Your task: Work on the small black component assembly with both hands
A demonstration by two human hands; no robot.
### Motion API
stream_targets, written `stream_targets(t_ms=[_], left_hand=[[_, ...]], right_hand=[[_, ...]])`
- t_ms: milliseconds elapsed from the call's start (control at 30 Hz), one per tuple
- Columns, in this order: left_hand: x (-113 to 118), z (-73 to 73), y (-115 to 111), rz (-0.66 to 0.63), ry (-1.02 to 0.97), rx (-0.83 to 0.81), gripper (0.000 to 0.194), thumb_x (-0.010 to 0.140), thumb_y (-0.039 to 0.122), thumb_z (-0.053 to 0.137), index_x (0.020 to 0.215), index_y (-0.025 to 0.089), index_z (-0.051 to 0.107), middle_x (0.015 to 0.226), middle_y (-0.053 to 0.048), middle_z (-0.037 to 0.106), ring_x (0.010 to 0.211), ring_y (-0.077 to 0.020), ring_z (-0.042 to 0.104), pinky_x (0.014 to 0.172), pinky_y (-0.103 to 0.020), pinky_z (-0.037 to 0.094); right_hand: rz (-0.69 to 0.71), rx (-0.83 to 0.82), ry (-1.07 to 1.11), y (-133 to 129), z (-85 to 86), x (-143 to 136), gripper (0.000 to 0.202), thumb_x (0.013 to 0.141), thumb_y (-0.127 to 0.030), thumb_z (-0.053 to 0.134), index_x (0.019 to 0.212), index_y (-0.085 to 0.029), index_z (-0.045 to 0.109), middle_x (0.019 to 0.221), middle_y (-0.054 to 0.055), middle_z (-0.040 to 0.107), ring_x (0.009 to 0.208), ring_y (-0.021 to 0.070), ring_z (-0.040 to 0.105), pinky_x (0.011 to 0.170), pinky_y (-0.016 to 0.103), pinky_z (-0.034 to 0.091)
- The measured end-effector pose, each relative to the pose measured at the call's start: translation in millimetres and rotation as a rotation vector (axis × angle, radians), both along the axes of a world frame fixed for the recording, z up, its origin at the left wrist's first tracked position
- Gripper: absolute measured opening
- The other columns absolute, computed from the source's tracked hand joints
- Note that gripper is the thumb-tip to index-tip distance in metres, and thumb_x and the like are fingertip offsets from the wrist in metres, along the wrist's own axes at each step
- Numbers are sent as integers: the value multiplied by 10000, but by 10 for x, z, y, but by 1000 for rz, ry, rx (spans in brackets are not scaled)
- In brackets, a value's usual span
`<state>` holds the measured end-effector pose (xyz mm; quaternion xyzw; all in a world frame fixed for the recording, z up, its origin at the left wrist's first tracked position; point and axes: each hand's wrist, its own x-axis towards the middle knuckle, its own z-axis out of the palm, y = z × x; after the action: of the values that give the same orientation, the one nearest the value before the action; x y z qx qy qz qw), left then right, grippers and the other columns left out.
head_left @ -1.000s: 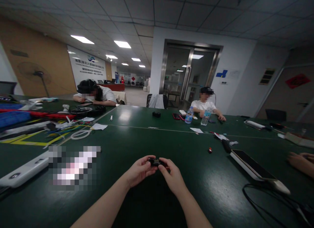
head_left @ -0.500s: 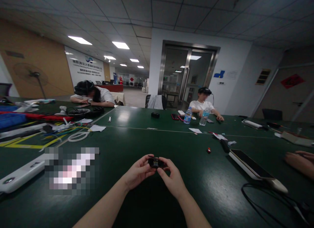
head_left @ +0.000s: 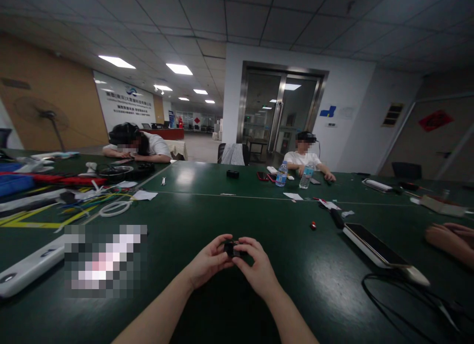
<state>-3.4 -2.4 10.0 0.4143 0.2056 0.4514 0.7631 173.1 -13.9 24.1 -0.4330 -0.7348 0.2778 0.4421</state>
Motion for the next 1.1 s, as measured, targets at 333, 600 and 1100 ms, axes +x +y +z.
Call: stream_targets(t_ms=[333,600,1100], left_hand=[[18,9,2,38,48,-21,427,703,78,644,1080,233,519,1065,-49,587,912,-176,605,841,-345,435],[32,2,3,35,53,-14,425,717,76,629,1094,227,504,1080,-56,577,940,-182,598,865,-351,428],[65,31,-12,138,118,-13,358,721,129,646,1041,216,509,1047,-48,597,836,-157,616,825,-334,447]], right_hand=[[-15,-3,-78,5,36,12,184,731,-233,601,908,-272,631,1086,29,559,1065,214,494,926,406,388],[-14,7,-138,-15,55,20,183,751,-218,569,920,-274,609,1087,20,559,1061,211,490,920,389,385],[-96,-95,202,89,-48,21,178,751,-248,550,921,-222,598,1034,44,592,1001,208,538,890,357,401]])
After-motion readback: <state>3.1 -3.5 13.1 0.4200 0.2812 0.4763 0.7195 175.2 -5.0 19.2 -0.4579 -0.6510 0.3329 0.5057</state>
